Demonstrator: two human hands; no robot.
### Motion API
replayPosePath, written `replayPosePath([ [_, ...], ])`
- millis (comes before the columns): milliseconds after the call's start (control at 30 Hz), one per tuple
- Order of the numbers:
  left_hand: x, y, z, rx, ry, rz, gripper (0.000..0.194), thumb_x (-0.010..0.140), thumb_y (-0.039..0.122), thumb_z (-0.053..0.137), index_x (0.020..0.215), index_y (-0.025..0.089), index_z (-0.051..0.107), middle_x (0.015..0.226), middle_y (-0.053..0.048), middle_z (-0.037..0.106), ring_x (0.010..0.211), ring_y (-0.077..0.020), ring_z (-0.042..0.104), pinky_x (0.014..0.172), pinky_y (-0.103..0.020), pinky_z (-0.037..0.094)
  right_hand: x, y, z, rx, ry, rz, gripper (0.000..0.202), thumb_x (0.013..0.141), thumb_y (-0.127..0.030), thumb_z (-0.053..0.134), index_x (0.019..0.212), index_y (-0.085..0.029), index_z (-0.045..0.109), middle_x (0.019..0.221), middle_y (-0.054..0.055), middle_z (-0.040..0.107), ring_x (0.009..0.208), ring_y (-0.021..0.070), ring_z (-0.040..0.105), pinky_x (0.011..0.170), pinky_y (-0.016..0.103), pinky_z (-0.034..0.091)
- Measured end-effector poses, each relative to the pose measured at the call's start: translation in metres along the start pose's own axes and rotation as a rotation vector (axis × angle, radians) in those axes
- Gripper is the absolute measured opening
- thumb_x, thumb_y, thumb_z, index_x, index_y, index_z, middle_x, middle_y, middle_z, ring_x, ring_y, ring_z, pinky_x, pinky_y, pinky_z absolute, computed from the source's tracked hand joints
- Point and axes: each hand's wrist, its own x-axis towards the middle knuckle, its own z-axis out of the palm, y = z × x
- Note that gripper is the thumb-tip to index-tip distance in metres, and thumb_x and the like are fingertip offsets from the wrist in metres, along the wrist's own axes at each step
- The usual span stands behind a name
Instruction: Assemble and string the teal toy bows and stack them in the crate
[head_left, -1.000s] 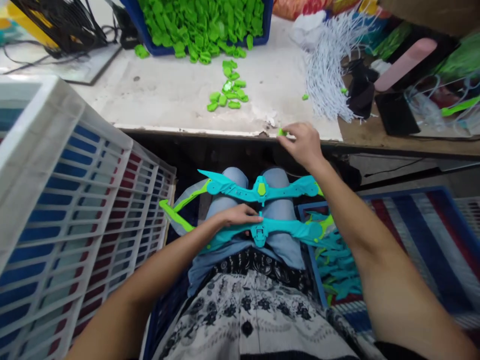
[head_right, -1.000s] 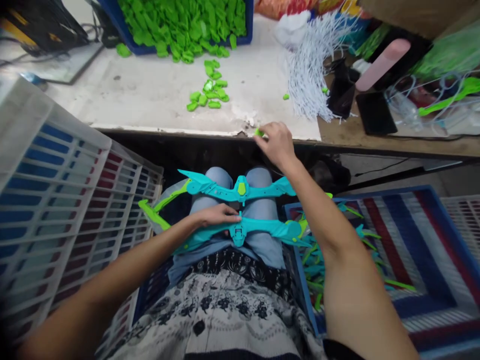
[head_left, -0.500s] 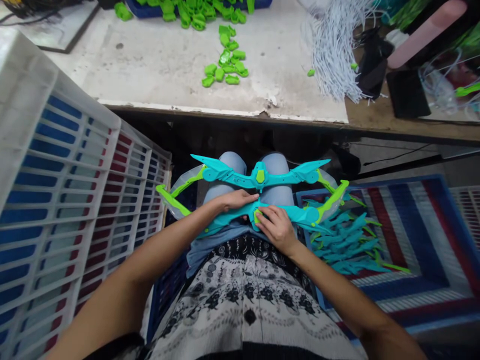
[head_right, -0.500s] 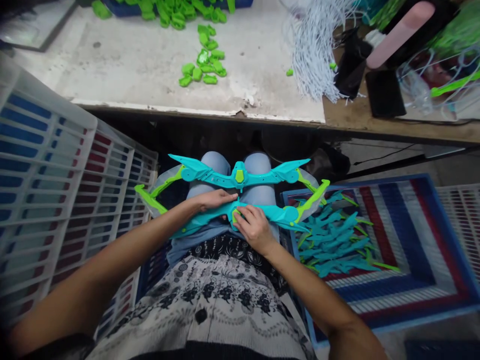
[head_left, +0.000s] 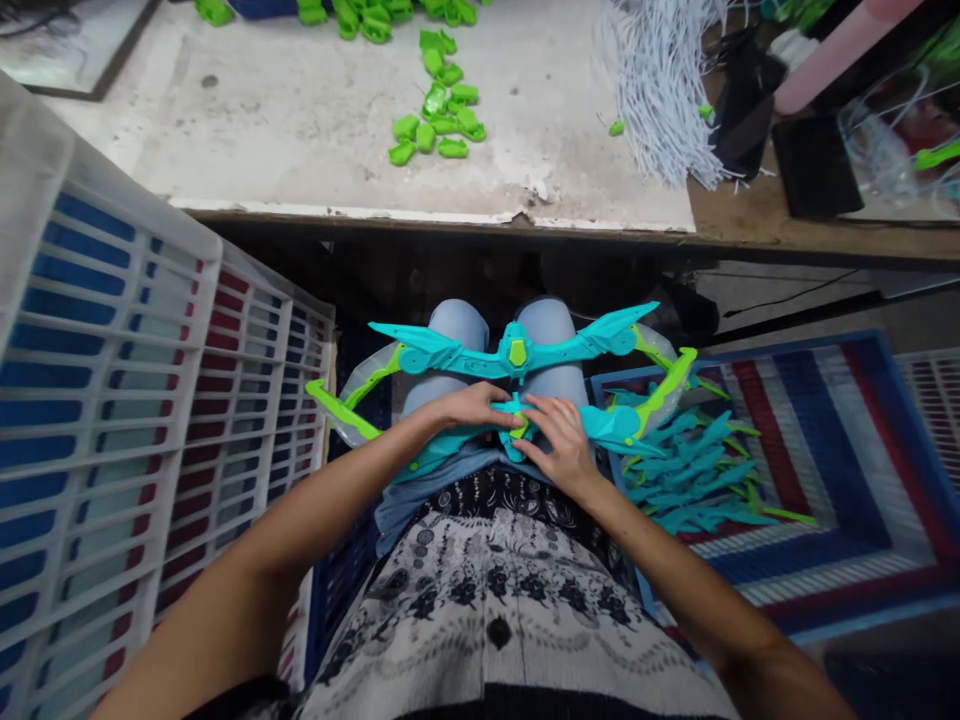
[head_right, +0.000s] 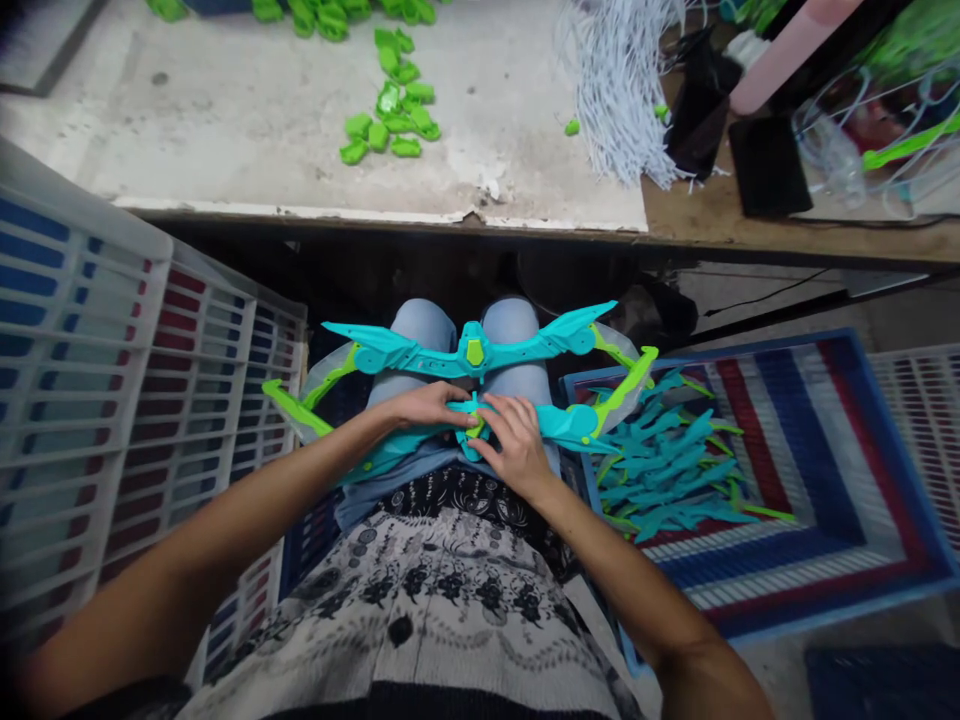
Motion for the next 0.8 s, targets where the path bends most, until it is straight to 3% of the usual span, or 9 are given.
replayPosePath([
  [133, 0.0, 0.003, -0.003, -0.044, -0.047, -0.025, 0.055, 0.068, 0.065, 0.063, 0.086, 0.013, 0.064, 0.068, -0.001, 0.059, 0.053, -0.0122, 0.051, 0.052, -0.024, 0.038, 0.001, 0.001, -0.007, 0.03, 0.014, 0.011, 0.031, 0.084, -0.038, 0.059, 0.11, -0.023, 0.059, 0.115, 0.009, 0.062, 0.11, 0.0247, 0.054, 0.101, 0.047, 0.035],
  [300, -0.001, 0.006, -0.001, -0.137, -0.025, -0.076, 0.063, 0.078, 0.073, 0.043, 0.072, 0.013, 0.063, 0.061, -0.005, 0.058, 0.049, -0.0147, 0.052, 0.052, -0.028, 0.039, 0.005, 0.002, -0.012, 0.05, -0.1, -0.044, 0.031, 0.081, -0.04, 0.063, 0.107, -0.023, 0.062, 0.12, 0.008, 0.059, 0.115, 0.0252, 0.05, 0.098, 0.045, 0.037],
  [600, -0.001, 0.004, -0.005, 0.005, -0.088, -0.011, 0.06, 0.073, 0.068, 0.054, 0.088, 0.011, 0.063, 0.067, -0.001, 0.057, 0.056, -0.0124, 0.051, 0.053, -0.024, 0.038, 0.005, 0.0, -0.013, -0.068, -0.183, -0.084, 0.031, 0.084, -0.032, 0.06, 0.113, -0.019, 0.061, 0.125, 0.012, 0.057, 0.115, 0.0257, 0.051, 0.1, 0.047, 0.036],
  [800, 0.007, -0.004, -0.004, 0.284, 0.018, 0.05, 0.055, 0.064, 0.06, 0.067, 0.087, 0.011, 0.062, 0.072, 0.001, 0.054, 0.065, -0.0126, 0.046, 0.056, -0.023, 0.033, 0.004, 0.0, -0.014, -0.088, -0.207, -0.058, 0.031, 0.083, -0.032, 0.062, 0.111, -0.02, 0.062, 0.124, 0.011, 0.057, 0.114, 0.0256, 0.051, 0.098, 0.045, 0.037],
])
